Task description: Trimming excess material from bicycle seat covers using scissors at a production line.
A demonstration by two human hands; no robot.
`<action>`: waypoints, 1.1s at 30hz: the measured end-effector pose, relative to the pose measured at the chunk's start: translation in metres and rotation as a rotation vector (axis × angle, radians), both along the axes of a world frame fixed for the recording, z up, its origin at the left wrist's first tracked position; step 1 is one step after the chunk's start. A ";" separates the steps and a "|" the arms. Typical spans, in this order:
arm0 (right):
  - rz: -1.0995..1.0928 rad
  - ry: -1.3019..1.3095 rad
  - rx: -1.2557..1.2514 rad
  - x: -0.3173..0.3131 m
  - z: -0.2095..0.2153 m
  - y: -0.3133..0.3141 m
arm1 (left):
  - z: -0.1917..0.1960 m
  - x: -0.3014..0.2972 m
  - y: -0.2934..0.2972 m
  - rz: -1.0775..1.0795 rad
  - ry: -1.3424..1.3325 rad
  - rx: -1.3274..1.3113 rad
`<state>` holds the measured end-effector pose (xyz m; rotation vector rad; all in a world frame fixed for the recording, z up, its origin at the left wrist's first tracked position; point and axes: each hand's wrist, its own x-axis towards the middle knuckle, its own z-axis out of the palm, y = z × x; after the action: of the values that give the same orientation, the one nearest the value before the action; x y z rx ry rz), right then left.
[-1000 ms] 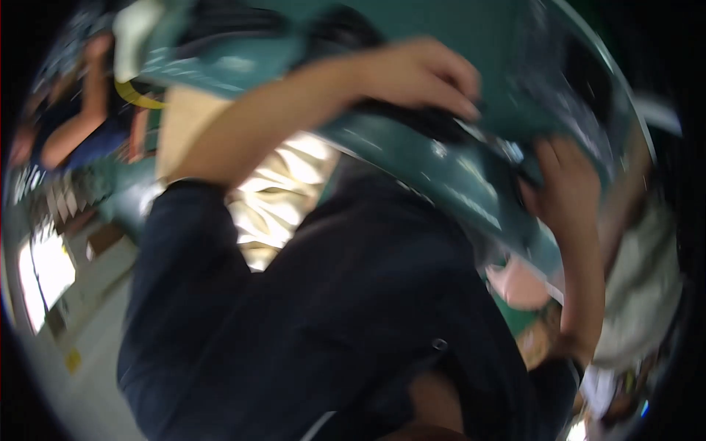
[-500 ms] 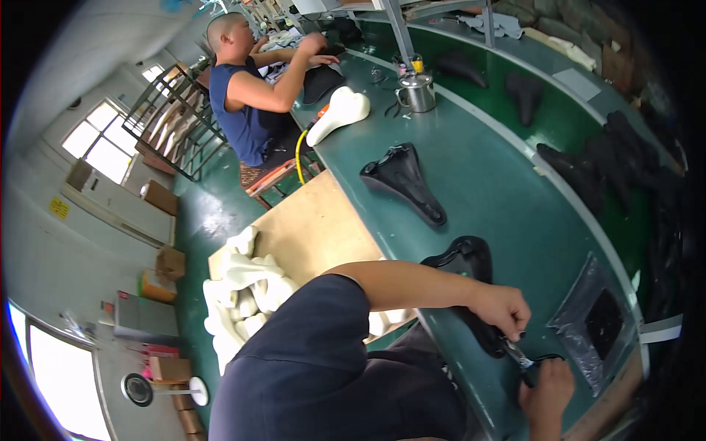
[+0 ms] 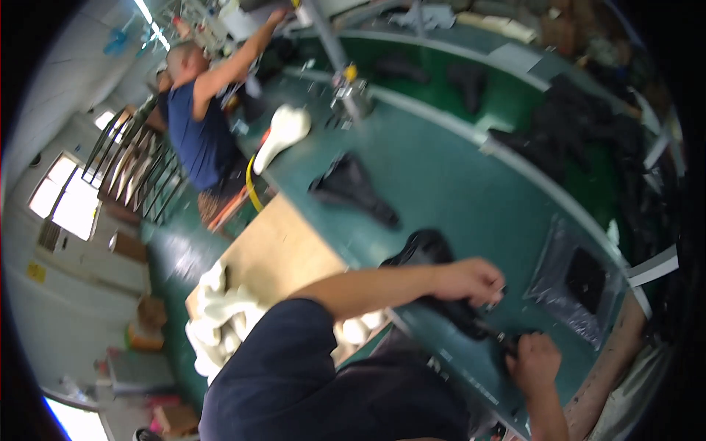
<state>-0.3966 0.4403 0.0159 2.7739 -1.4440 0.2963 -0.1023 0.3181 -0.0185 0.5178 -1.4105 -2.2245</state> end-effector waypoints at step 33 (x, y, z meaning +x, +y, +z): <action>0.079 -0.350 0.145 0.111 -0.016 -0.017 | -0.011 0.082 0.170 -0.091 -0.809 -0.514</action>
<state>-0.2856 0.4233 0.0003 3.0170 -1.4701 0.7395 -0.0205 0.4883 -0.0298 1.2530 -2.3358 -1.6385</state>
